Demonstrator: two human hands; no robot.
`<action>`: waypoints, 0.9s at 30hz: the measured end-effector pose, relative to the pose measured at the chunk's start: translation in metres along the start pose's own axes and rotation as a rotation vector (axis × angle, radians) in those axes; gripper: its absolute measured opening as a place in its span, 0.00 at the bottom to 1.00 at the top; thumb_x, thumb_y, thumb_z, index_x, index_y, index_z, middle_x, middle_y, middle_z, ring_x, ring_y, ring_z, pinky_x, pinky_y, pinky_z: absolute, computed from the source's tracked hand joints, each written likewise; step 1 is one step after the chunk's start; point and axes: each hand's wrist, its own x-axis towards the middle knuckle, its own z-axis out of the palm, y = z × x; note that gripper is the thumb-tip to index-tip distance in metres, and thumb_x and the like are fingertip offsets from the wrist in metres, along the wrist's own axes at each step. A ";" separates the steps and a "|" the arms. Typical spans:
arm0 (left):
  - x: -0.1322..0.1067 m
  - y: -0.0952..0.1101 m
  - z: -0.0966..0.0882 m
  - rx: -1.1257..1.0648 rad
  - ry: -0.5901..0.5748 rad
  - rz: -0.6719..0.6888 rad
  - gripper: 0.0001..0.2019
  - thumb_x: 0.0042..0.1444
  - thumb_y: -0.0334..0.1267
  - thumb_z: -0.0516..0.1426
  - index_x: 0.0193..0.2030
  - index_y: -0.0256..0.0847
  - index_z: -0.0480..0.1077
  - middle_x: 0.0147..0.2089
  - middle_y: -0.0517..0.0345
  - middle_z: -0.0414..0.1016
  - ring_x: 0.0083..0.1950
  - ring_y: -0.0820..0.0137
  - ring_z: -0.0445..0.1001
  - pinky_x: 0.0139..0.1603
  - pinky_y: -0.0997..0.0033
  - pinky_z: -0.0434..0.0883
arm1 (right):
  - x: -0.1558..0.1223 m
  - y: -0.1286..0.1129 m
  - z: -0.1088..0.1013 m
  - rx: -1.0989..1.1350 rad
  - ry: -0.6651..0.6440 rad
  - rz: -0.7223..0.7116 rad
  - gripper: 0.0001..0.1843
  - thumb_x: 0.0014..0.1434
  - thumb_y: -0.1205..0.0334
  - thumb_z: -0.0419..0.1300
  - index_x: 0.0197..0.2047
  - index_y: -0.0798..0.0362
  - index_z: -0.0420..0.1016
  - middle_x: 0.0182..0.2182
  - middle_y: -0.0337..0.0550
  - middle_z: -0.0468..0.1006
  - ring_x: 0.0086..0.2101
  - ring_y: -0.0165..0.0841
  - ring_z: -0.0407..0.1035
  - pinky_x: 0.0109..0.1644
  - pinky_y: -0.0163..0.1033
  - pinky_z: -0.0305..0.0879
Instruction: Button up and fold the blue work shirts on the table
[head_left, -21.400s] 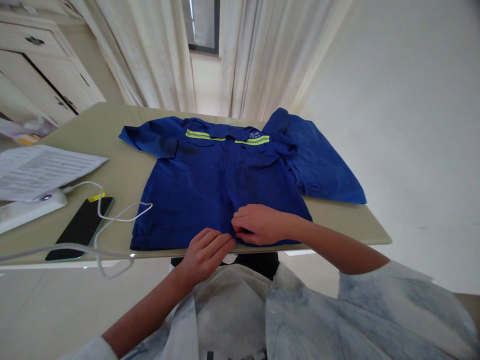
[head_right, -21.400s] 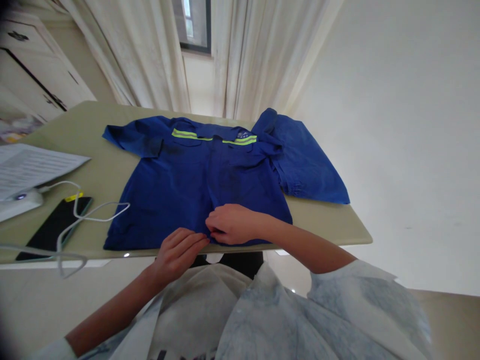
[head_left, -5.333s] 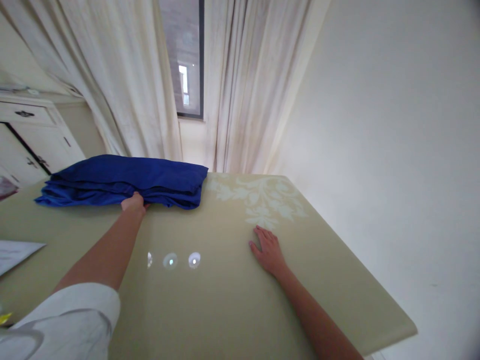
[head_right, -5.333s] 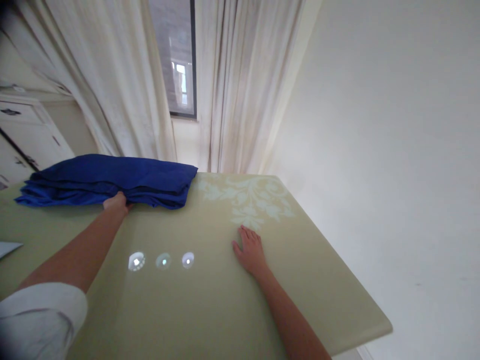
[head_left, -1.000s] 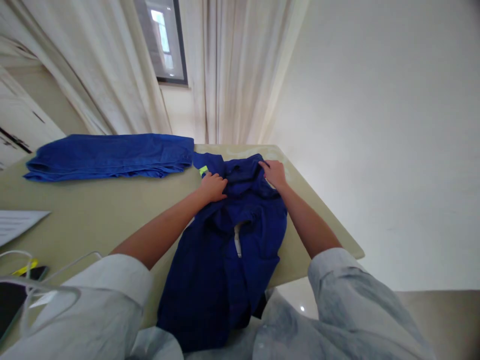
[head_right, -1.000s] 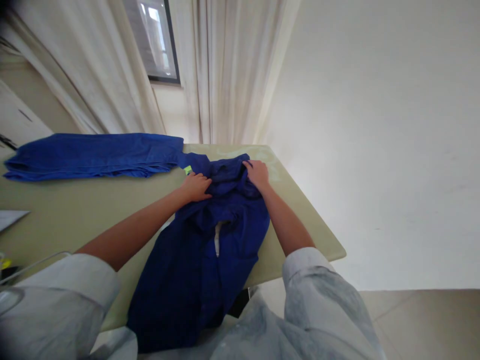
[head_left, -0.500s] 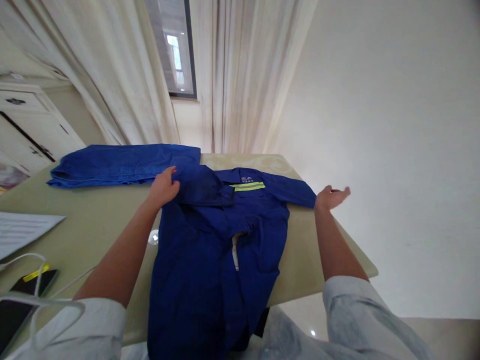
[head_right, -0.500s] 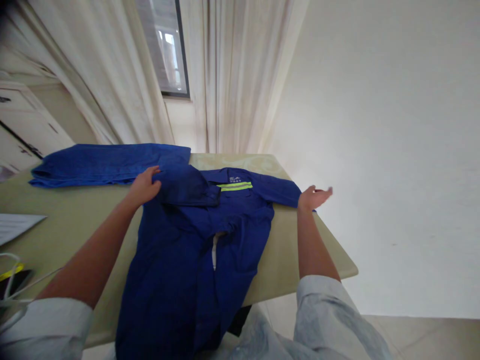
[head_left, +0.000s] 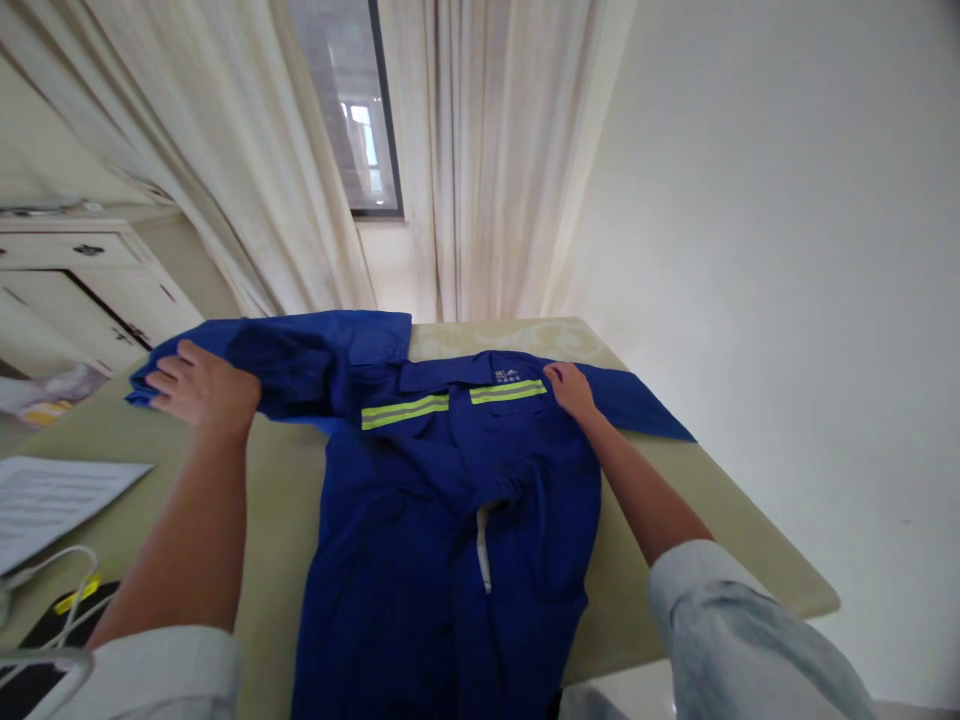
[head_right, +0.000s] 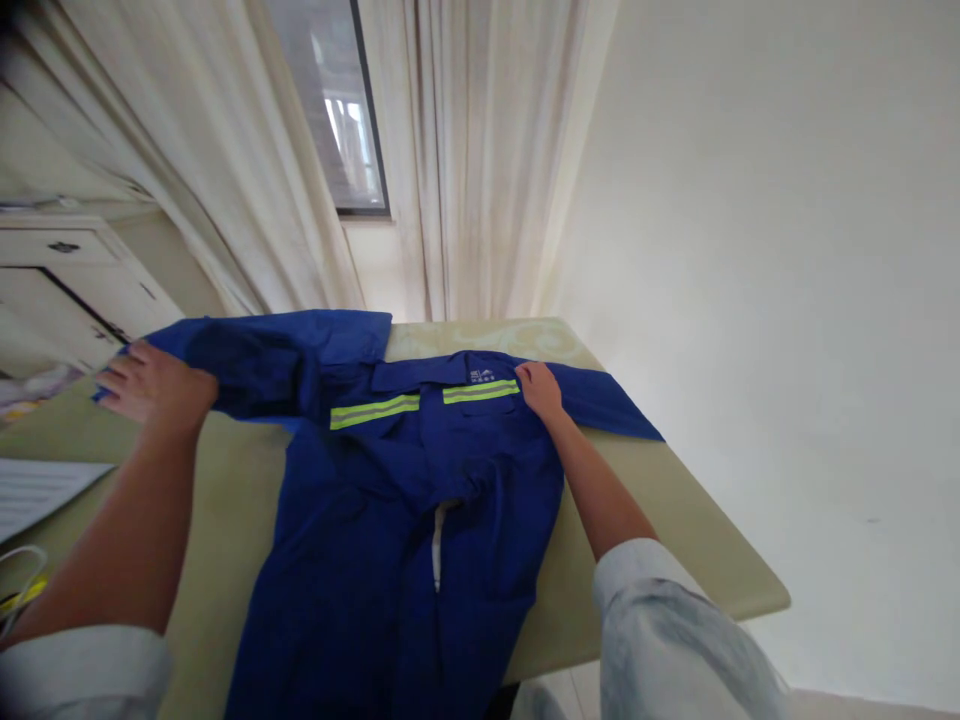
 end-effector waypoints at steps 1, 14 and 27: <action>-0.005 0.007 0.002 -0.046 0.054 0.090 0.32 0.61 0.36 0.52 0.72 0.27 0.59 0.70 0.25 0.65 0.70 0.34 0.64 0.62 0.33 0.69 | 0.009 -0.002 0.006 -0.013 -0.010 0.000 0.22 0.71 0.51 0.56 0.59 0.55 0.79 0.60 0.58 0.78 0.60 0.47 0.71 0.66 0.48 0.63; -0.027 0.075 0.060 0.124 -0.626 0.637 0.16 0.61 0.35 0.56 0.56 0.46 0.73 0.54 0.41 0.80 0.53 0.45 0.81 0.52 0.45 0.76 | 0.053 -0.038 0.004 -0.177 -0.262 -0.083 0.13 0.59 0.57 0.72 0.46 0.50 0.84 0.46 0.48 0.85 0.50 0.44 0.76 0.56 0.42 0.69; -0.123 0.079 0.039 -0.324 -0.709 0.896 0.26 0.70 0.37 0.50 0.73 0.35 0.62 0.72 0.40 0.68 0.73 0.55 0.67 0.74 0.53 0.64 | -0.045 -0.134 -0.007 0.171 -0.446 -0.644 0.38 0.66 0.49 0.67 0.75 0.49 0.64 0.67 0.54 0.72 0.64 0.47 0.68 0.69 0.51 0.62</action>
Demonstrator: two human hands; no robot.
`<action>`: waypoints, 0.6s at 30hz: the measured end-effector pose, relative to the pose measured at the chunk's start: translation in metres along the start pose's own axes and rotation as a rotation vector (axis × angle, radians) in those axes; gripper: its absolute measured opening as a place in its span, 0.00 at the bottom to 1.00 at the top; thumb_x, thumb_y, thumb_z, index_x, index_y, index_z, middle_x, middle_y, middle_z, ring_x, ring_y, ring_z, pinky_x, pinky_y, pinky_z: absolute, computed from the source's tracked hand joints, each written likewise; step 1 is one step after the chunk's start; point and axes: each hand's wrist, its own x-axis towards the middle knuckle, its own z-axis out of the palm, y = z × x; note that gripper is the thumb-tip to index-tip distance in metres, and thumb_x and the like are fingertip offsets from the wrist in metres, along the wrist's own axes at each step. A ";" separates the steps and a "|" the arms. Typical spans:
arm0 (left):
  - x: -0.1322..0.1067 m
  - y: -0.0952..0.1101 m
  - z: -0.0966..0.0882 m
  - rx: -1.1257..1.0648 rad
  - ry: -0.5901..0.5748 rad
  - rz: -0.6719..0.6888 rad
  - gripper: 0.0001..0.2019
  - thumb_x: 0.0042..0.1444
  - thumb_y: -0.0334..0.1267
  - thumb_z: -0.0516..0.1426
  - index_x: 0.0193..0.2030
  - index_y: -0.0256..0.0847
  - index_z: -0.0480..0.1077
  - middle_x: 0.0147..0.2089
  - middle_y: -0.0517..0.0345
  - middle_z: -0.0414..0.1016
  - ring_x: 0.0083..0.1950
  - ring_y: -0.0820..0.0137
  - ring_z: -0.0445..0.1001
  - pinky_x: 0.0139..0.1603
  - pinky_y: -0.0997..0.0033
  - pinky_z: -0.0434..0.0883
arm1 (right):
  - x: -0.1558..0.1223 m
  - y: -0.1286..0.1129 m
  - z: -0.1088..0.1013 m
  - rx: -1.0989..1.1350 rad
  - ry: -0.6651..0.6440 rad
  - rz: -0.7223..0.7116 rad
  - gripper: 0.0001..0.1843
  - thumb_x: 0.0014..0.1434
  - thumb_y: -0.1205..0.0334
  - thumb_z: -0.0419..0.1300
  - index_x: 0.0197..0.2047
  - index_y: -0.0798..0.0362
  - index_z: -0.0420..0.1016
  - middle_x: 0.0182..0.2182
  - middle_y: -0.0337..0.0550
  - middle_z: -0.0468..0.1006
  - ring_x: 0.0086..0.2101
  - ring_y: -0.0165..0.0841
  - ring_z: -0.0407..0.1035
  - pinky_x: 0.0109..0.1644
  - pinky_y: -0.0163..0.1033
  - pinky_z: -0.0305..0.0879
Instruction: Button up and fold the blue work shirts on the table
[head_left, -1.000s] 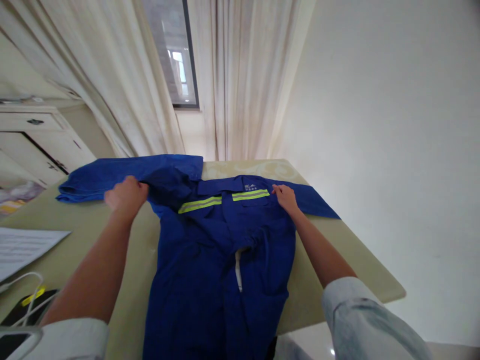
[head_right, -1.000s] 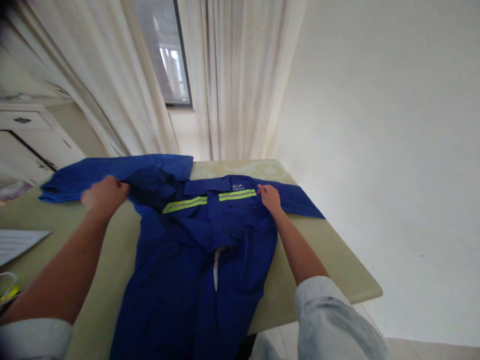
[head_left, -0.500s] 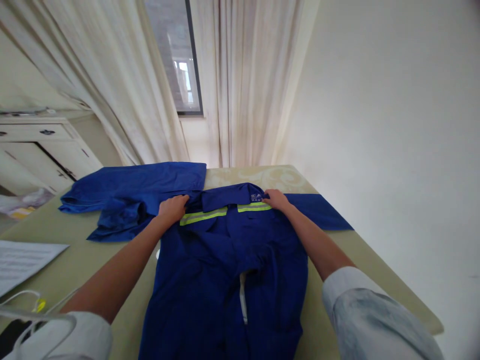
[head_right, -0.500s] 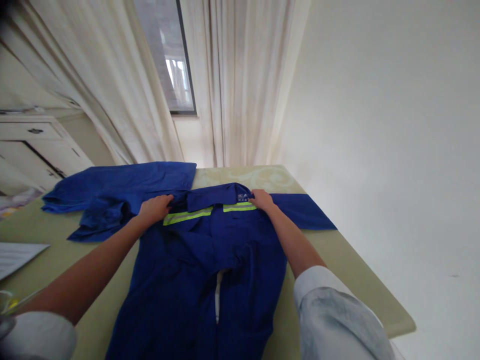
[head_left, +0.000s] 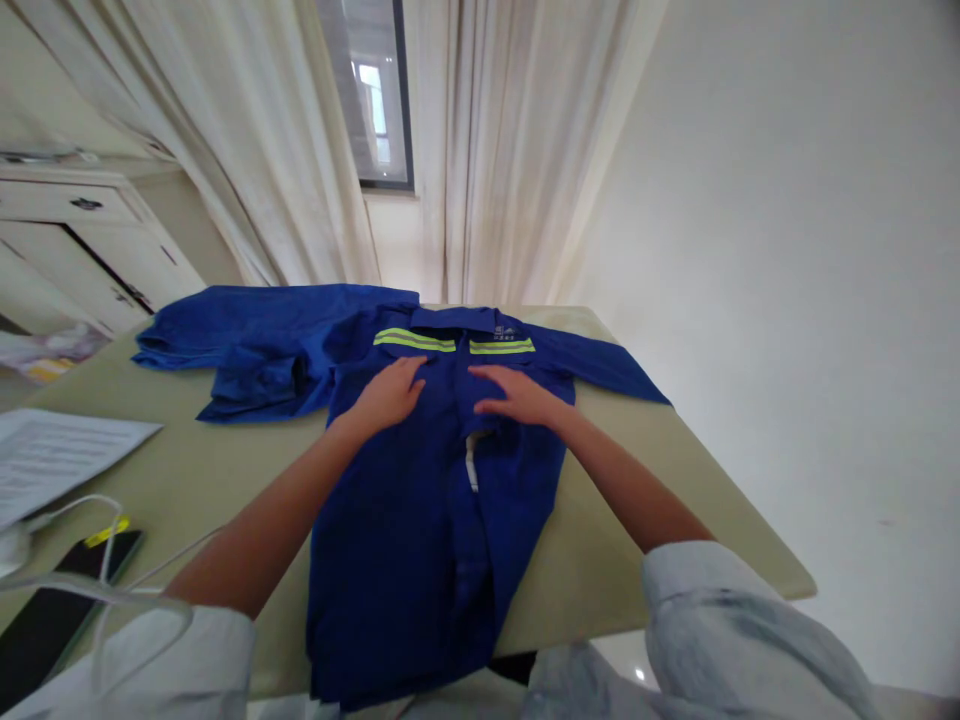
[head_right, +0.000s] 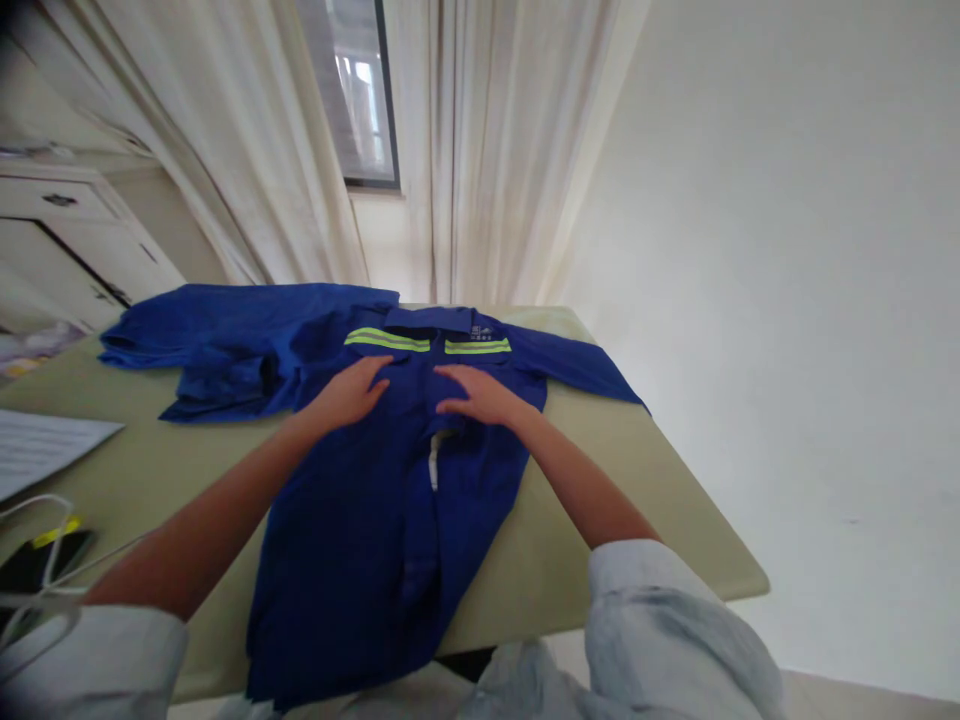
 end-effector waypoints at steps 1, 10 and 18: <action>-0.024 0.008 0.015 0.003 -0.049 0.021 0.25 0.72 0.38 0.48 0.73 0.36 0.62 0.71 0.40 0.70 0.72 0.55 0.69 0.74 0.52 0.65 | -0.014 -0.013 0.012 0.018 -0.125 -0.067 0.39 0.64 0.49 0.69 0.74 0.47 0.65 0.66 0.53 0.74 0.62 0.48 0.70 0.68 0.52 0.64; -0.174 -0.003 0.061 0.119 -0.054 -0.017 0.37 0.71 0.58 0.47 0.81 0.43 0.51 0.82 0.44 0.49 0.82 0.51 0.47 0.81 0.42 0.44 | -0.204 -0.069 -0.082 0.216 -0.061 0.410 0.21 0.68 0.50 0.60 0.60 0.41 0.81 0.49 0.47 0.84 0.47 0.43 0.79 0.55 0.51 0.75; -0.140 0.011 0.036 0.098 -0.251 0.073 0.32 0.61 0.54 0.58 0.71 0.46 0.69 0.78 0.44 0.60 0.77 0.45 0.58 0.74 0.42 0.58 | -0.295 -0.067 -0.115 0.166 -0.202 0.877 0.34 0.46 0.42 0.75 0.56 0.39 0.82 0.43 0.50 0.85 0.40 0.45 0.81 0.46 0.51 0.81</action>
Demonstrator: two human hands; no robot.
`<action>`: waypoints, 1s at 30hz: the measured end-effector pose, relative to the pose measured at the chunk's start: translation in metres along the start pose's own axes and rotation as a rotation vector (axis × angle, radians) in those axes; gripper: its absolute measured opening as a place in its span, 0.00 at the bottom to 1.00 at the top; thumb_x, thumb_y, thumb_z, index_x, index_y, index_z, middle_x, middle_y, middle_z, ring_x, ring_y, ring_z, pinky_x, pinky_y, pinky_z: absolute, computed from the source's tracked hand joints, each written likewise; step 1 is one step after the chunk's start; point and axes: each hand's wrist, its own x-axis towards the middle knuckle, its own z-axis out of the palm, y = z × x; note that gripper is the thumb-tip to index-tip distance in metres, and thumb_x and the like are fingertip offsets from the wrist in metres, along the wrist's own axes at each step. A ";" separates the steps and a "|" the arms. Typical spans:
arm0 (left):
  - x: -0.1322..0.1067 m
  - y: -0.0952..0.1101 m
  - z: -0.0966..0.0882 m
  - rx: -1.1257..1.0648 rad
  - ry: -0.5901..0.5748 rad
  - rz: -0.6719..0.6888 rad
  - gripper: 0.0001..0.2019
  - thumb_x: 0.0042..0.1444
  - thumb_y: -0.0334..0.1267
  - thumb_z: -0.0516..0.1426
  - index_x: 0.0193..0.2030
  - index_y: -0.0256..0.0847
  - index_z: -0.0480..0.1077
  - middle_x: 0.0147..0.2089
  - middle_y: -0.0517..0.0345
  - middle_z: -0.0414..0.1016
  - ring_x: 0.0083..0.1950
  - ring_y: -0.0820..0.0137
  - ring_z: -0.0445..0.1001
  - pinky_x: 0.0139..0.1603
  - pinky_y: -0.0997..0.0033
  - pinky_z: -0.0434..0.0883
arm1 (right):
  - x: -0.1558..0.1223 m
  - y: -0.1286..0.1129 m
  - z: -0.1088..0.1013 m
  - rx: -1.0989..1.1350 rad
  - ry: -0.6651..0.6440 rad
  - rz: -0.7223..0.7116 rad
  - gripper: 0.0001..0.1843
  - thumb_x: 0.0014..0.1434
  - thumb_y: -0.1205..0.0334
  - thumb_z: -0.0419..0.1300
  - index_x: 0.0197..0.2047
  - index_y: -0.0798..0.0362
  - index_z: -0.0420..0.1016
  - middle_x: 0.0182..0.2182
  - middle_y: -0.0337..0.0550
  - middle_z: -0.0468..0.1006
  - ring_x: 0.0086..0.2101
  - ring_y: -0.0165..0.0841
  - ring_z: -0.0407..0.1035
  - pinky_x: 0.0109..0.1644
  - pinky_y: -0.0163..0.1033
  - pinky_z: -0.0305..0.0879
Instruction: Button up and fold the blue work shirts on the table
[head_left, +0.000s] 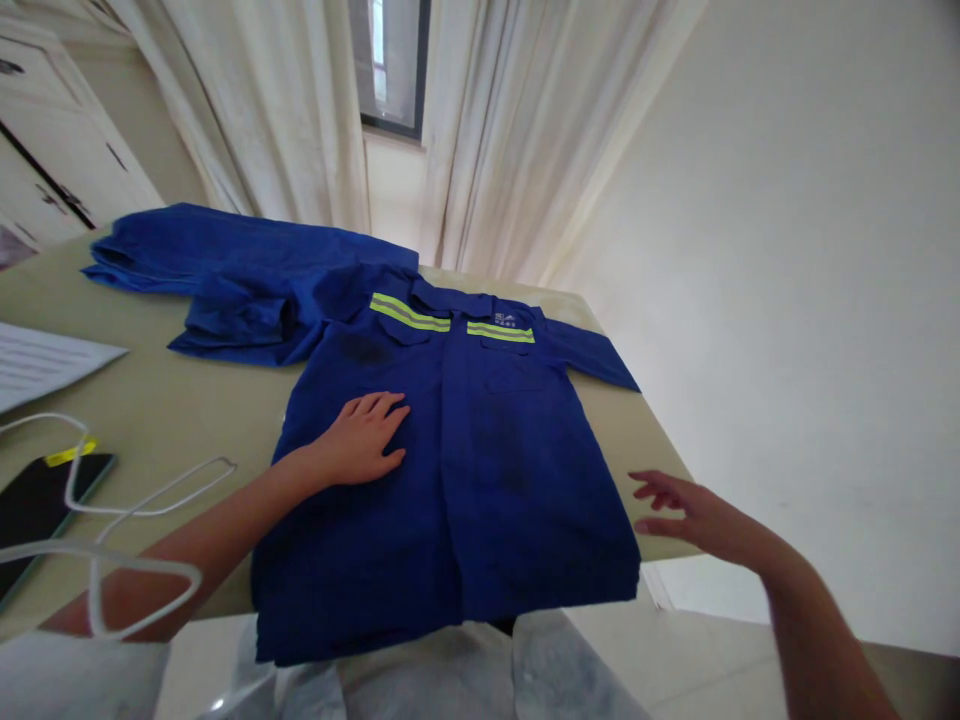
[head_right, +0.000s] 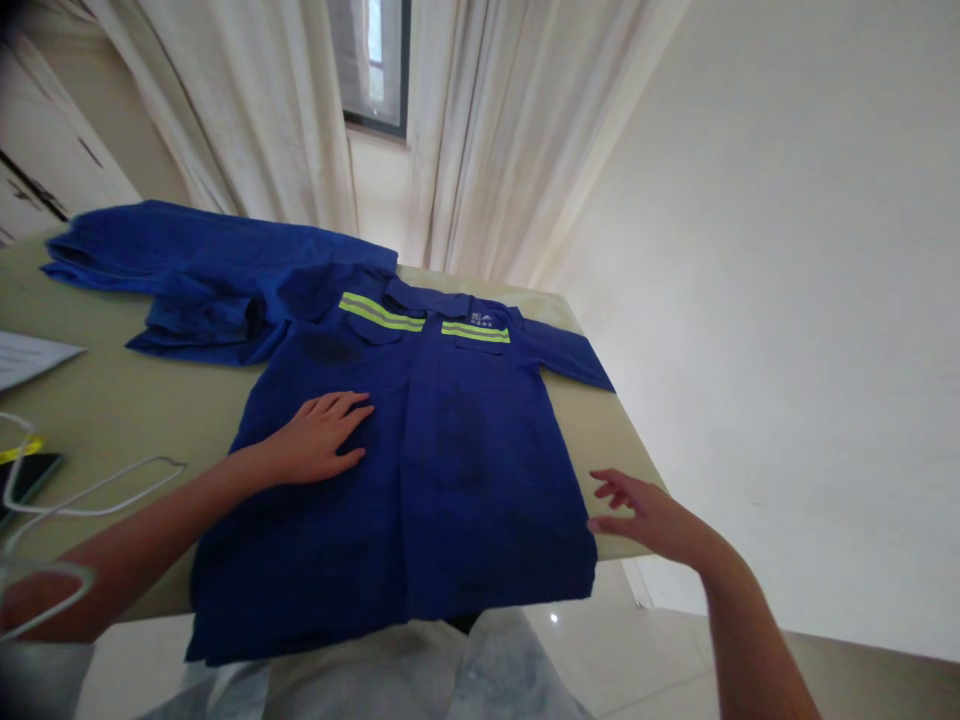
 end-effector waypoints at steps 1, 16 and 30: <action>0.020 0.013 -0.005 -0.004 0.004 0.059 0.27 0.63 0.49 0.57 0.67 0.45 0.73 0.76 0.43 0.63 0.75 0.46 0.61 0.72 0.43 0.62 | 0.017 -0.018 0.011 0.015 0.044 -0.080 0.33 0.52 0.41 0.72 0.60 0.41 0.80 0.45 0.49 0.85 0.41 0.44 0.81 0.48 0.51 0.80; 0.123 0.081 0.043 -0.364 0.275 0.350 0.22 0.68 0.28 0.50 0.64 0.47 0.74 0.68 0.53 0.75 0.70 0.64 0.71 0.78 0.49 0.55 | 0.308 -0.223 0.107 -0.335 0.234 -0.337 0.18 0.72 0.54 0.61 0.60 0.53 0.76 0.58 0.55 0.78 0.58 0.44 0.73 0.64 0.47 0.67; 0.133 0.076 0.046 -0.393 0.194 0.374 0.25 0.67 0.27 0.50 0.68 0.46 0.70 0.71 0.51 0.73 0.73 0.64 0.69 0.82 0.46 0.47 | 0.352 -0.214 0.104 -0.321 0.261 -0.447 0.16 0.68 0.58 0.65 0.57 0.52 0.81 0.51 0.49 0.79 0.48 0.38 0.75 0.57 0.42 0.70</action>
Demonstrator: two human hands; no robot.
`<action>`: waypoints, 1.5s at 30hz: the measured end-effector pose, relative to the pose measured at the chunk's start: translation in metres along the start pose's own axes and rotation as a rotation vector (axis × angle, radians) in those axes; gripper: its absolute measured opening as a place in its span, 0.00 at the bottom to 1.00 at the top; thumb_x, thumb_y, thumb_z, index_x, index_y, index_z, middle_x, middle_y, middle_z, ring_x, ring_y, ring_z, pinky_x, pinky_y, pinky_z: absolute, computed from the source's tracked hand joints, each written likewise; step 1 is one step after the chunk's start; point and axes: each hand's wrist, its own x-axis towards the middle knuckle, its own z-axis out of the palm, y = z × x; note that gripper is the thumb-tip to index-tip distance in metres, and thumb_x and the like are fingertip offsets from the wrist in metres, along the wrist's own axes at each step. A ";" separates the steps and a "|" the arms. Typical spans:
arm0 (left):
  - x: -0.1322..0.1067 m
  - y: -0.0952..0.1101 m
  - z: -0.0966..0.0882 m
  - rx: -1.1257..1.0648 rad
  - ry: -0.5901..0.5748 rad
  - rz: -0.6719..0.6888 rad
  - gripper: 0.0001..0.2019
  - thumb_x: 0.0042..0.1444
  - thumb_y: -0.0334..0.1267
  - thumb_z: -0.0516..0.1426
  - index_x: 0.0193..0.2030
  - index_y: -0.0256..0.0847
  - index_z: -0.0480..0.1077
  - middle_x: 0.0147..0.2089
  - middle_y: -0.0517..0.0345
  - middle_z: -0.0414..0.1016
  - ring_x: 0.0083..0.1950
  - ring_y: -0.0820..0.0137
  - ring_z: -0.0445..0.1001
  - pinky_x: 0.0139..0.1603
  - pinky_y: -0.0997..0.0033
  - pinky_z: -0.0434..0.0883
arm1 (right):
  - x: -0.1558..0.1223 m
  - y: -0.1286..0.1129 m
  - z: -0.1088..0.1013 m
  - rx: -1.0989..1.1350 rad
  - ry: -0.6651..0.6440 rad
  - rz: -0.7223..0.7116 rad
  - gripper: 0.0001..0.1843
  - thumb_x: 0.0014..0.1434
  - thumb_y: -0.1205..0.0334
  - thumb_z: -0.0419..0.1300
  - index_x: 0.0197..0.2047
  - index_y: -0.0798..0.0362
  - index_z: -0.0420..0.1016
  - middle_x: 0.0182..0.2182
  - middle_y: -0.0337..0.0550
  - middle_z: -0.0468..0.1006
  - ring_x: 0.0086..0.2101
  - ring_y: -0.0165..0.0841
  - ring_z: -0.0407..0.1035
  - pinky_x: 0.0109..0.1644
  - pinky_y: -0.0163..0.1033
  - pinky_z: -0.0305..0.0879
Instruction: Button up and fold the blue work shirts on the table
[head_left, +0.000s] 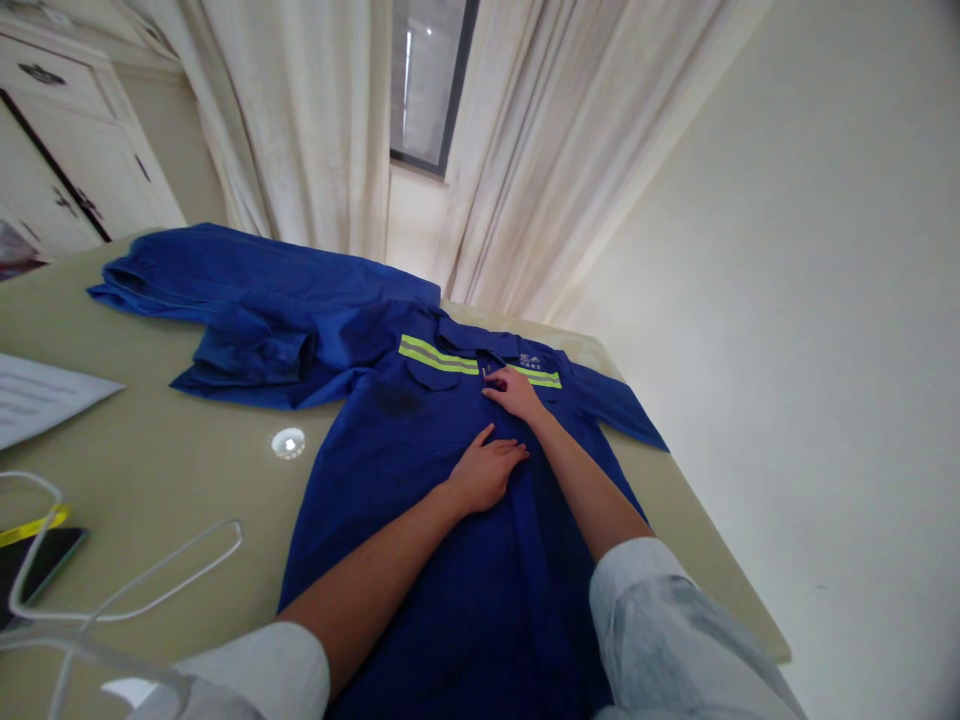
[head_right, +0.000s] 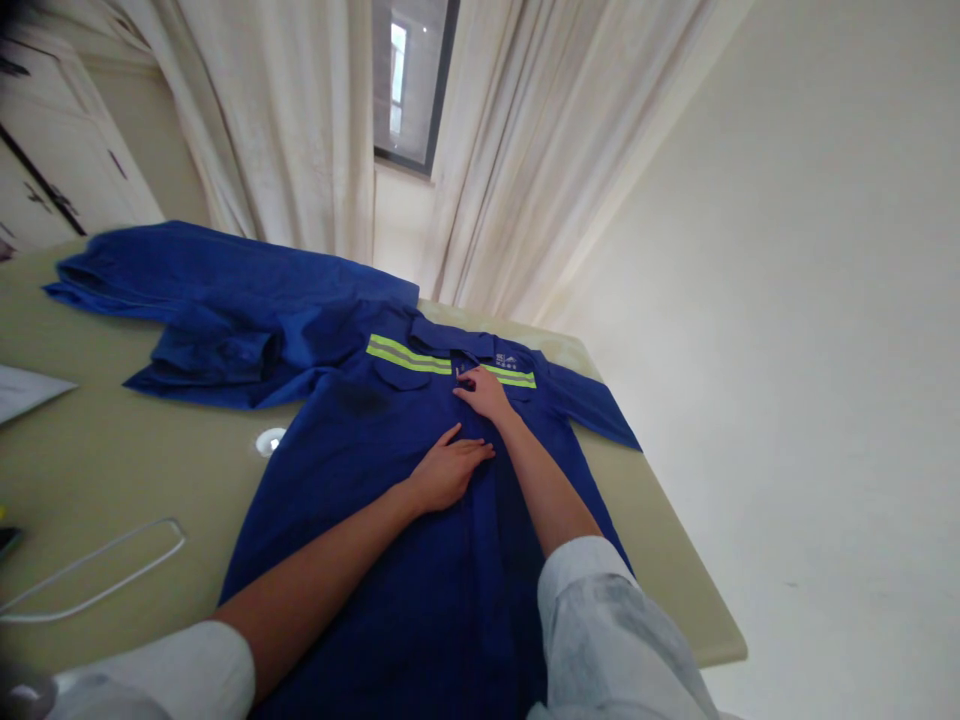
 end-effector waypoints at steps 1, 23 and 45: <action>0.001 -0.001 0.001 0.003 -0.006 0.005 0.27 0.66 0.26 0.50 0.69 0.46 0.70 0.71 0.51 0.72 0.73 0.64 0.68 0.82 0.45 0.45 | -0.007 0.004 0.000 0.009 0.006 -0.041 0.14 0.68 0.60 0.65 0.54 0.52 0.82 0.51 0.48 0.80 0.49 0.38 0.75 0.58 0.42 0.69; 0.000 0.001 -0.003 -0.035 0.194 -0.136 0.19 0.59 0.22 0.52 0.49 0.43 0.79 0.53 0.54 0.83 0.59 0.64 0.78 0.73 0.55 0.64 | -0.029 -0.032 -0.018 -0.544 -0.165 -0.175 0.18 0.76 0.69 0.45 0.57 0.58 0.74 0.56 0.59 0.73 0.57 0.44 0.68 0.55 0.43 0.70; 0.064 -0.103 -0.047 0.208 -0.041 -0.295 0.27 0.69 0.36 0.47 0.73 0.44 0.67 0.77 0.56 0.62 0.79 0.62 0.59 0.80 0.56 0.52 | -0.068 -0.034 -0.041 -0.584 -0.361 -0.466 0.16 0.73 0.71 0.49 0.58 0.59 0.72 0.54 0.58 0.79 0.53 0.45 0.73 0.53 0.45 0.67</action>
